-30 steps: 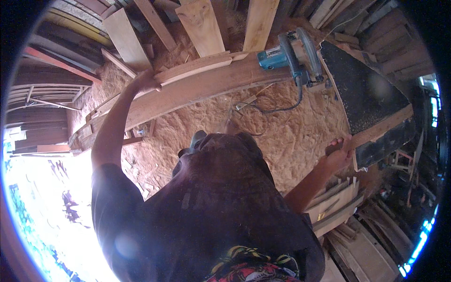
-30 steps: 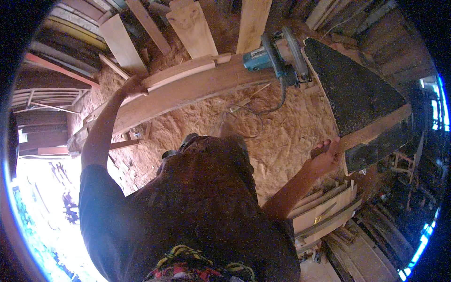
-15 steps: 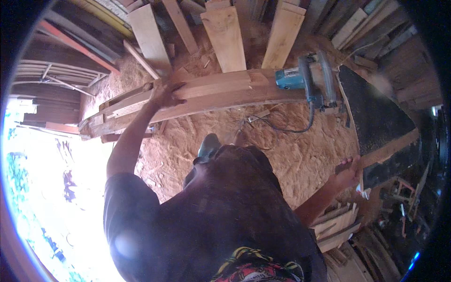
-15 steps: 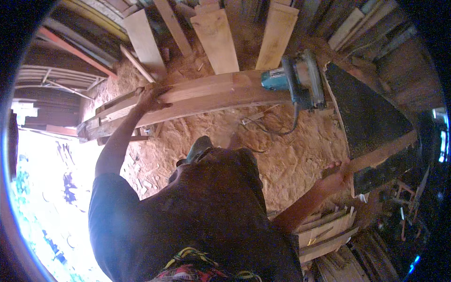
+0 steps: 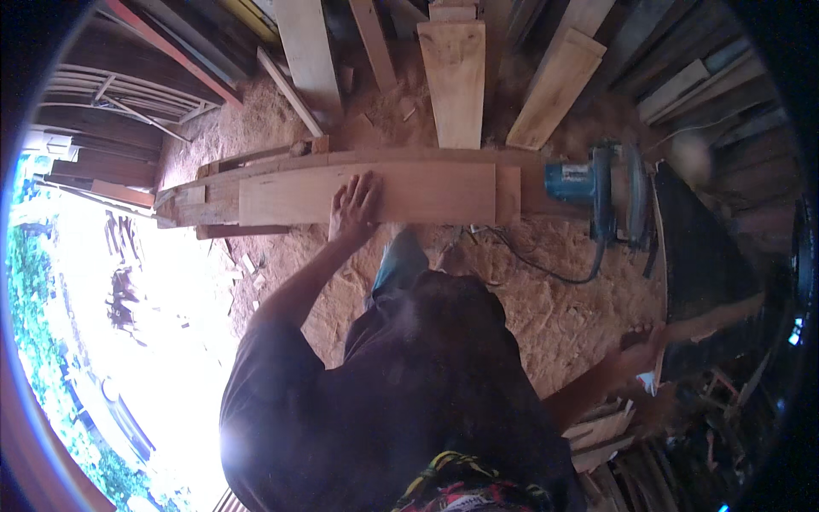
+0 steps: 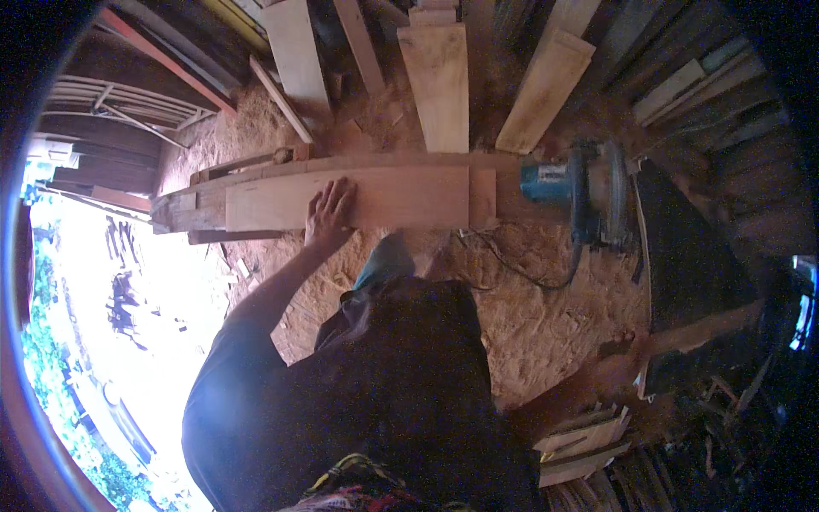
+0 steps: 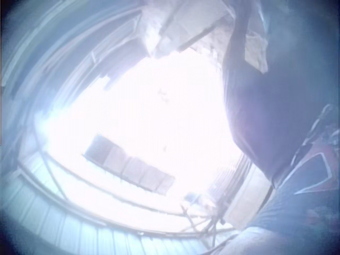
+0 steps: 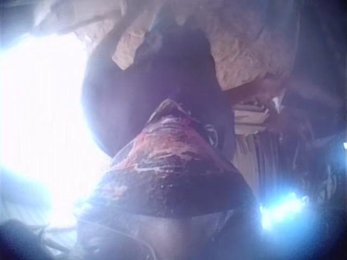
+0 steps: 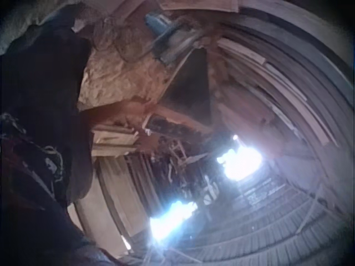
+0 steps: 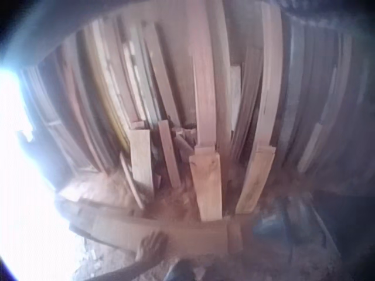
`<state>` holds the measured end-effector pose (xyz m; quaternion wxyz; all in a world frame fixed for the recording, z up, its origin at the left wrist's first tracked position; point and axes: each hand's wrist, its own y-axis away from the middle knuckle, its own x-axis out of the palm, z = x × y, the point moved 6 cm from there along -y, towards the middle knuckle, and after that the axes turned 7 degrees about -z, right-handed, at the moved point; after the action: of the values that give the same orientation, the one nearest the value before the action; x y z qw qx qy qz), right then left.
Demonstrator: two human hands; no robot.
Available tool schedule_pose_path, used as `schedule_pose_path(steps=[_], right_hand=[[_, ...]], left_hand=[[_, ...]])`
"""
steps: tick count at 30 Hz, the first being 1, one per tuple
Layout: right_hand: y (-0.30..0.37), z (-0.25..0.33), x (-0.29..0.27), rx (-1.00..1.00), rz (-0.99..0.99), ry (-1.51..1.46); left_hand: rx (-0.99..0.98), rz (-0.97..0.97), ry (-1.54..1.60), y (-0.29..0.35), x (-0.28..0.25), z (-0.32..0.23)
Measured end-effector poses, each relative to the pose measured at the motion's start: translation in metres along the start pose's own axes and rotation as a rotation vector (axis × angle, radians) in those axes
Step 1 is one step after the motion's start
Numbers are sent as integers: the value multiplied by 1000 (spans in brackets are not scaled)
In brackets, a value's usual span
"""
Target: The person positions a plank on a workbench, then uses a handheld circular saw to cut it into smaller pieces. The person repeatedly picks up planks, aligns them, cuts them, and sets the cut pieces aside.
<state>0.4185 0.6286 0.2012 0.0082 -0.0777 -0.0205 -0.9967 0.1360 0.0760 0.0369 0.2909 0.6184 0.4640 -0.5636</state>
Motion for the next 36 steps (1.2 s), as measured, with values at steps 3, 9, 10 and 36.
schedule_pose_path(steps=[3, 9, 10, 36], right_hand=[[55, 39, 38, 38, -246, 268], [60, 47, 21, -791, -138, 699], [62, 50, 28, -668, -180, 585], [169, 83, 57, -224, -598, 158]], left_hand=[[-28, 37, -10, 5, 3, 5], [120, 109, 111, 7, 29, 33], [153, 147, 75, 10, 27, 46], [69, 255, 146, -17, -29, 100]])
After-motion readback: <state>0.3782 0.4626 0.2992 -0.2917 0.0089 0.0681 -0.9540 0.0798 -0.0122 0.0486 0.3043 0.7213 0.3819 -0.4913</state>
